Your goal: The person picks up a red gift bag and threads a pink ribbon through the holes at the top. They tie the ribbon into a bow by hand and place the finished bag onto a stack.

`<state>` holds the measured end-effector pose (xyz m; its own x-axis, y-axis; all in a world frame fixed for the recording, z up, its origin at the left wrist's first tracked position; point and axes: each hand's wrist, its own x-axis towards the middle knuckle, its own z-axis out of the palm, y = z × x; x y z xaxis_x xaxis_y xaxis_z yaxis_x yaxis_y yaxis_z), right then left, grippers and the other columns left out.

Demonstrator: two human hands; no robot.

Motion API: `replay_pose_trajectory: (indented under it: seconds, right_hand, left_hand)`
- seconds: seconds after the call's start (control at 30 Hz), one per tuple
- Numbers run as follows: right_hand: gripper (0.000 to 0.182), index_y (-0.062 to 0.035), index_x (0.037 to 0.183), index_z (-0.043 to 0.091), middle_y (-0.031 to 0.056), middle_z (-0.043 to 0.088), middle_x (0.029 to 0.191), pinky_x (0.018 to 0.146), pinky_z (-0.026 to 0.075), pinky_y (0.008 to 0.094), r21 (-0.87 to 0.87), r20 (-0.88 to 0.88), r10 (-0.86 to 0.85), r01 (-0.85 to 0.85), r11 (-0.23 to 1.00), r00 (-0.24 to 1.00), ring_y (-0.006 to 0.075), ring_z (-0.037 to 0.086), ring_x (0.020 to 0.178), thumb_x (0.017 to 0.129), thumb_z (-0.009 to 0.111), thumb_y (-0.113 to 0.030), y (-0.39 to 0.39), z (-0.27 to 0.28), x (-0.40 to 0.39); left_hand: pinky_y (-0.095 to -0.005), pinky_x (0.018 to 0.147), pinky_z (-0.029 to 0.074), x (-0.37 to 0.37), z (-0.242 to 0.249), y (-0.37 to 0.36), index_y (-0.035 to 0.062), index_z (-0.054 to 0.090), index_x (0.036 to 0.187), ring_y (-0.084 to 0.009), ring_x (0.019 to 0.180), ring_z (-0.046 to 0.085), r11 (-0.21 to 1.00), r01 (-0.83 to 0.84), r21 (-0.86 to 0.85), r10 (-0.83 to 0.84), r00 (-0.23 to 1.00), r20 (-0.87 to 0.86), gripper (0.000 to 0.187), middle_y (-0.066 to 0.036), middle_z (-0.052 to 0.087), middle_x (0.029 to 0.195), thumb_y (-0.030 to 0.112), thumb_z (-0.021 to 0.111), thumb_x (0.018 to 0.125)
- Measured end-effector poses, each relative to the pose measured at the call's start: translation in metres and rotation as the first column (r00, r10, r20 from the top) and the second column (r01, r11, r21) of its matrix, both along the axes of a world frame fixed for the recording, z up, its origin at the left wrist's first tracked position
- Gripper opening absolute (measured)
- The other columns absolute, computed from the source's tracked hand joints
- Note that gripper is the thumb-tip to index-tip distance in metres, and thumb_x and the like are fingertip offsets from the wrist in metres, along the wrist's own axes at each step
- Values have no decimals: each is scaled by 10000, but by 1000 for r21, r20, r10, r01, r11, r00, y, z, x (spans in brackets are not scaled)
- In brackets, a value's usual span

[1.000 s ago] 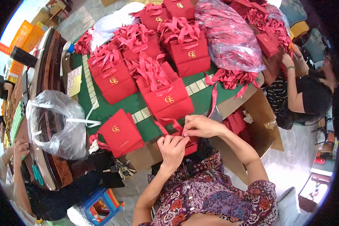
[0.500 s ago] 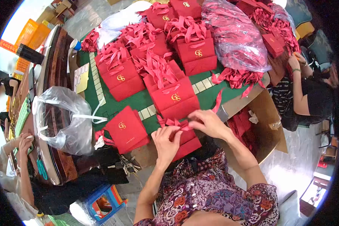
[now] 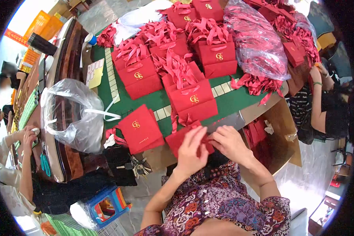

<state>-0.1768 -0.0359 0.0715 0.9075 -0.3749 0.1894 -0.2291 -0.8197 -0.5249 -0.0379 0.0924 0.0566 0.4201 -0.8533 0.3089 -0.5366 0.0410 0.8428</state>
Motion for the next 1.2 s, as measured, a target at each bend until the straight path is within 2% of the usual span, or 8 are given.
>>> replay_pose_trajectory:
  seconds: [0.2,0.53,0.67,0.73,0.87,0.93,1.03,1.2]
  right_hand:
    - [172,-89,961,665,60,588,910,800,461,403,12,34,52,-52,999,998,278,577,887,796,712,-99,-3,-26,11]
    - [134,-38,983,695,116,633,885,758,510,355,269,197,-406,349,898,892,279,630,860,880,705,-123,25,-5,16]
    - [260,12,1104,672,87,654,925,784,513,314,638,12,-279,207,742,960,183,639,881,1015,575,-212,33,-21,29]
    - [281,25,1111,651,42,652,942,821,503,281,936,47,-388,95,338,920,123,611,903,1056,507,-210,31,-22,41]
    - [272,19,1106,629,34,651,994,903,477,266,955,153,-348,-47,294,925,95,596,954,1079,449,-183,21,-24,36]
    - [261,12,1109,638,55,664,1020,921,485,298,940,158,-321,-43,338,934,129,617,982,1072,444,-157,23,-22,35]
    - [237,20,1186,617,148,659,1093,946,484,340,699,152,-213,47,713,965,249,652,1038,1020,485,-88,30,-17,31]
    - [320,-3,1235,622,165,646,1135,893,508,331,584,140,-108,6,812,984,291,652,1030,923,570,41,37,-8,29]
  left_hand:
    - [-412,831,531,-1,-19,1,9,573,1315,-347,973,632,988,16,154,-6,998,-64,480,-183,625,1088,85,712,862]
    - [-290,594,514,16,-24,9,55,760,1021,-172,640,649,933,-354,63,359,927,-105,171,-88,647,725,72,756,852]
    - [-328,582,499,10,-16,10,60,752,991,-226,657,632,964,-261,-57,266,955,127,181,-99,627,735,6,732,819]
    - [-368,591,497,2,-21,12,59,732,950,-272,658,608,966,-245,-84,254,961,109,174,-104,619,752,-10,735,791]
    - [-355,595,497,-3,-38,18,54,731,959,-262,662,611,969,-239,-60,244,964,102,172,-106,617,756,-1,736,796]
    - [-341,600,499,-4,-37,19,48,729,962,-249,666,617,970,-239,-34,241,968,76,165,-106,621,758,2,733,803]
    - [-241,615,473,-3,-34,18,7,708,1010,-65,666,583,964,-266,0,256,926,-277,131,-30,653,746,7,678,883]
    - [-189,588,418,5,-48,30,-14,702,1026,12,668,497,977,-149,156,205,865,-457,128,48,600,714,12,643,915]
